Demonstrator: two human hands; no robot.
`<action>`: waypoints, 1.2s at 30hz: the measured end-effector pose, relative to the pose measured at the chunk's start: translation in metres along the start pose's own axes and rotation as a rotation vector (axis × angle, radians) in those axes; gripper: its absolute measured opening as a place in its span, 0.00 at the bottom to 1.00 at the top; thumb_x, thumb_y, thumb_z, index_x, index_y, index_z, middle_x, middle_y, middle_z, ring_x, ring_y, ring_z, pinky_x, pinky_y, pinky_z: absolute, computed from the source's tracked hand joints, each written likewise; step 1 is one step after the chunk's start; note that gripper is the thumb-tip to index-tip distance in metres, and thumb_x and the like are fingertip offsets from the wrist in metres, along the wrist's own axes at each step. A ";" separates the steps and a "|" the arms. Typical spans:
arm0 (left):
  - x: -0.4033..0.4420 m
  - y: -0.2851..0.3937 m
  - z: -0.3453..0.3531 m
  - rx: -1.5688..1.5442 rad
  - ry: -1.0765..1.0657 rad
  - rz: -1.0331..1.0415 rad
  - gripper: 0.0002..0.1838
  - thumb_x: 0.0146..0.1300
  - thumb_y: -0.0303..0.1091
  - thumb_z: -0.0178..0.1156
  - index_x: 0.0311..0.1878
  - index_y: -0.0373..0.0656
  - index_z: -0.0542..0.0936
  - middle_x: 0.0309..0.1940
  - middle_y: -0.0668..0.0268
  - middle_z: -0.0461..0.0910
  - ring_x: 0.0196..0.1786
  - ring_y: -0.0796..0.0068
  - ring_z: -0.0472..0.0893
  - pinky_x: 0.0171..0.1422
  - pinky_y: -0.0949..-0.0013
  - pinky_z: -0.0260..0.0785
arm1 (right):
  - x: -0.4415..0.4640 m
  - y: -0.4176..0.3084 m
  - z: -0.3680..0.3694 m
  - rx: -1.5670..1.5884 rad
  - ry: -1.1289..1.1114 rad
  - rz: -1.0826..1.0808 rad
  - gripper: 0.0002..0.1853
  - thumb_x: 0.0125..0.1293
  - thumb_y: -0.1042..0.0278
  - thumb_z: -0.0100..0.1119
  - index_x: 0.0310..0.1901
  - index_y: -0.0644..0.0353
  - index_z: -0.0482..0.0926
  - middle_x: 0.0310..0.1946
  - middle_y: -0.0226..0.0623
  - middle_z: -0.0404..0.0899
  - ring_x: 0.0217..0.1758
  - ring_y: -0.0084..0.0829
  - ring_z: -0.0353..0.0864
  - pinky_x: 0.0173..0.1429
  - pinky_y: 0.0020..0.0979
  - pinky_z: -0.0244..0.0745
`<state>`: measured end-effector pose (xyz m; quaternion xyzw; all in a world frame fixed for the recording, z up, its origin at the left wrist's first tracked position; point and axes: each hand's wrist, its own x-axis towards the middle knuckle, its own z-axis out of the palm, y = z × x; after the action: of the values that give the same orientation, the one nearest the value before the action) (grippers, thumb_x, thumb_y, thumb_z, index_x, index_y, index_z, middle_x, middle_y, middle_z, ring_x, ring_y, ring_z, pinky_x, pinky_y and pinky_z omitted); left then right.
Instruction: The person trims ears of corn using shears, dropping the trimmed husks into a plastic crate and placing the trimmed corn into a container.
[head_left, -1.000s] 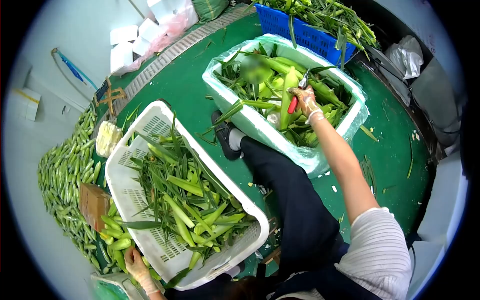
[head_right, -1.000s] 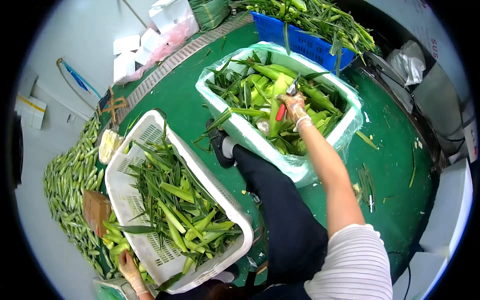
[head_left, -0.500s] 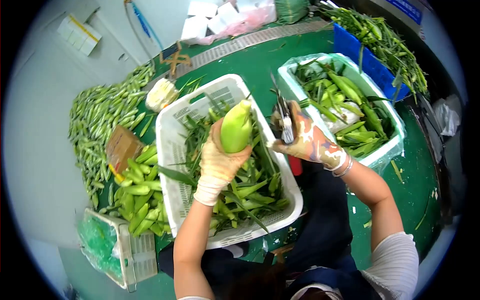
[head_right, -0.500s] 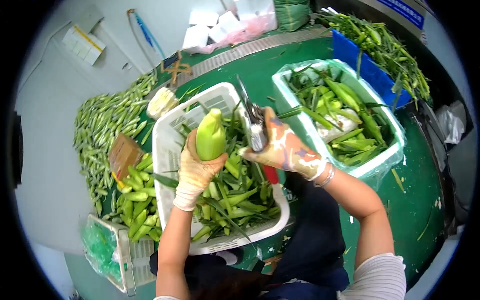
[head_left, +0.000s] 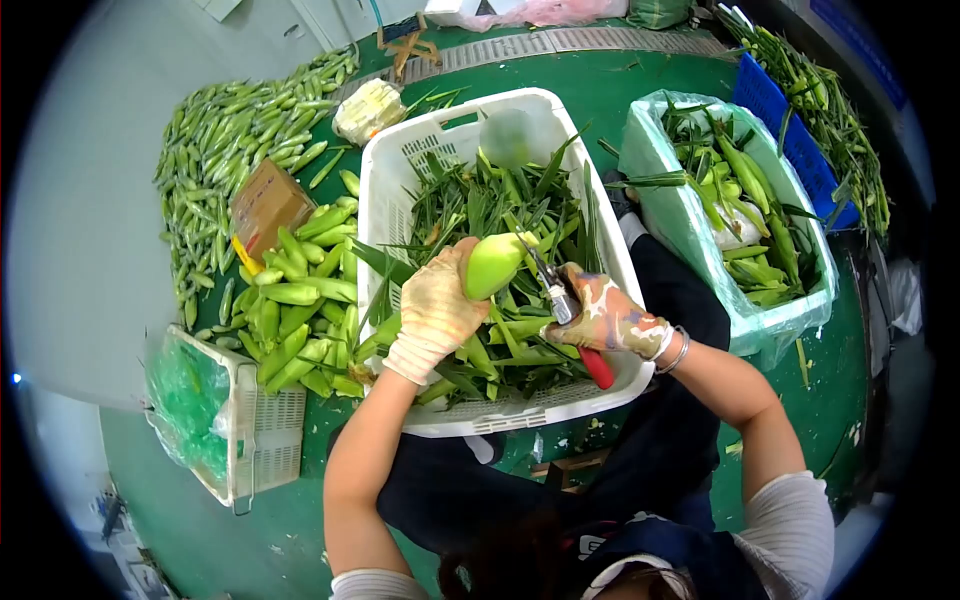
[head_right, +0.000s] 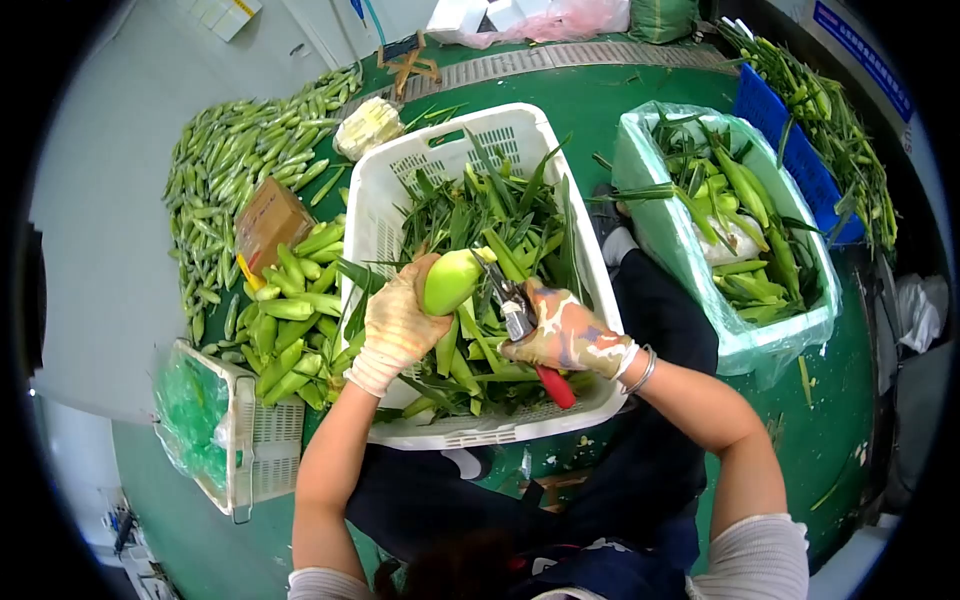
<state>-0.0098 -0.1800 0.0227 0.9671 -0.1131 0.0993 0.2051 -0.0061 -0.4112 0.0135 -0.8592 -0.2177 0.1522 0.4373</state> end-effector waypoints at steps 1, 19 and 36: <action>-0.002 -0.004 0.003 -0.008 0.002 -0.005 0.32 0.43 0.33 0.66 0.57 0.46 0.72 0.45 0.61 0.79 0.48 0.60 0.80 0.51 0.63 0.73 | 0.000 0.001 0.004 -0.001 -0.014 -0.029 0.27 0.46 0.55 0.72 0.34 0.64 0.66 0.23 0.44 0.72 0.27 0.37 0.73 0.34 0.36 0.69; -0.010 0.008 -0.010 0.361 0.031 0.470 0.31 0.44 0.22 0.57 0.57 0.52 0.74 0.56 0.62 0.73 0.62 0.57 0.68 0.73 0.52 0.50 | 0.021 0.012 0.046 0.954 -0.163 0.099 0.20 0.59 0.73 0.63 0.50 0.62 0.67 0.37 0.37 0.80 0.38 0.31 0.83 0.44 0.31 0.80; -0.034 -0.029 0.008 -0.718 -0.203 -0.242 0.26 0.61 0.43 0.64 0.54 0.33 0.72 0.48 0.55 0.79 0.46 0.64 0.77 0.55 0.67 0.68 | -0.004 0.019 0.051 0.123 -0.353 0.061 0.46 0.46 0.43 0.71 0.54 0.73 0.59 0.40 0.53 0.75 0.45 0.41 0.77 0.51 0.35 0.73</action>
<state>-0.0333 -0.1516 -0.0031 0.8450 -0.0453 -0.0676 0.5285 -0.0276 -0.3883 -0.0305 -0.7970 -0.2552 0.3265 0.4393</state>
